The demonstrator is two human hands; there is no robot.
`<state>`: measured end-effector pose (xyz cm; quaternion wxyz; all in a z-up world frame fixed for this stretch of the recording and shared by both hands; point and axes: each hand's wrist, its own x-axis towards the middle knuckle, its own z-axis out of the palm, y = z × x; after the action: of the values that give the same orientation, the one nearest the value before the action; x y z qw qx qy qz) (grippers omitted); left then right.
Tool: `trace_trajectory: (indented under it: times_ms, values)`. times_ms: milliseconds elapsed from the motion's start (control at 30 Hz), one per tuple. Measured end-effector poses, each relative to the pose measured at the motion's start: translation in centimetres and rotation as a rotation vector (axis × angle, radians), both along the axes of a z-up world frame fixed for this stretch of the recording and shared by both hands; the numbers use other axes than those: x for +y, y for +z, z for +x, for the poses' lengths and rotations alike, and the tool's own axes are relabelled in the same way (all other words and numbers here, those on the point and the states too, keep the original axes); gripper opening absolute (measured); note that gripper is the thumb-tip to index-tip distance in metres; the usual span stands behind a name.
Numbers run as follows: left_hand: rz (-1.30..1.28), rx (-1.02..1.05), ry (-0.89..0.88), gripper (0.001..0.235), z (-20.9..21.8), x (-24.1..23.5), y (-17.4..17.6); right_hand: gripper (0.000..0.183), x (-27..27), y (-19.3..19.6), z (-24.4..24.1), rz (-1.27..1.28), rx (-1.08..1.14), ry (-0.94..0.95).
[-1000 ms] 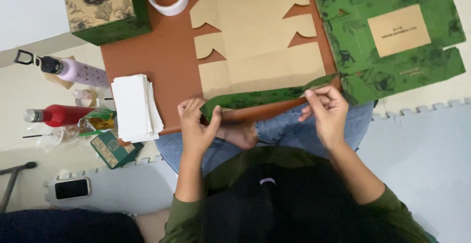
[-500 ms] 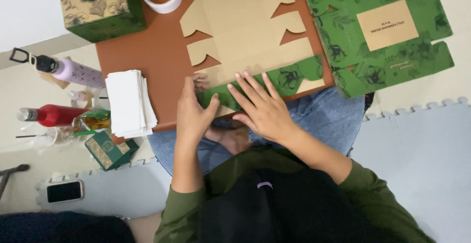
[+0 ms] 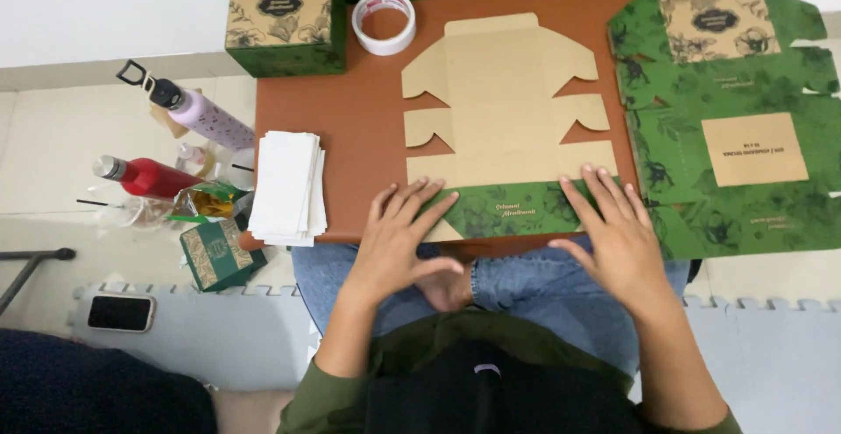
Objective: Assembling green decorative cardboard boxes by folding pre-scored sheets and tucking in the flaps.
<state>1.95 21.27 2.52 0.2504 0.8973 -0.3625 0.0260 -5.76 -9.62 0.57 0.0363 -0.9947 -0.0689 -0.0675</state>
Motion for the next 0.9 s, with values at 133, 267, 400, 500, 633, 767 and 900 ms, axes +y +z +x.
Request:
trace_trajectory:
  times_ms: [133,267,400,500,633,767,900]
  values:
    - [-0.007,-0.083,-0.014,0.063,-0.7,0.8,-0.6,0.057,-0.3,1.6,-1.2,0.095,-0.050,0.012]
    - [-0.188,-0.123,0.048,0.037,-0.8,1.4,-1.7,0.051,-0.9,1.7,-2.0,0.189,-0.052,-0.013]
    - [-0.306,-0.170,0.082,0.025,-0.8,1.5,-1.4,0.040,-0.5,2.2,-2.5,0.152,-0.209,0.015]
    - [-0.552,-0.120,0.098,0.022,-1.0,1.8,-0.7,0.022,-1.0,1.4,-3.6,0.322,-0.379,0.019]
    - [-0.666,-0.038,0.314,0.022,0.0,0.6,-0.2,0.018,-2.1,-1.8,-1.6,0.556,-0.572,-0.027]
    - [-0.540,-0.062,0.468,0.058,2.9,-1.4,-0.7,0.051,1.6,1.6,2.7,1.024,-0.442,-0.162]
    - [-0.373,-0.110,0.469,0.078,5.0,-1.7,-3.2,0.038,1.9,1.4,3.1,0.898,-0.301,-0.187]
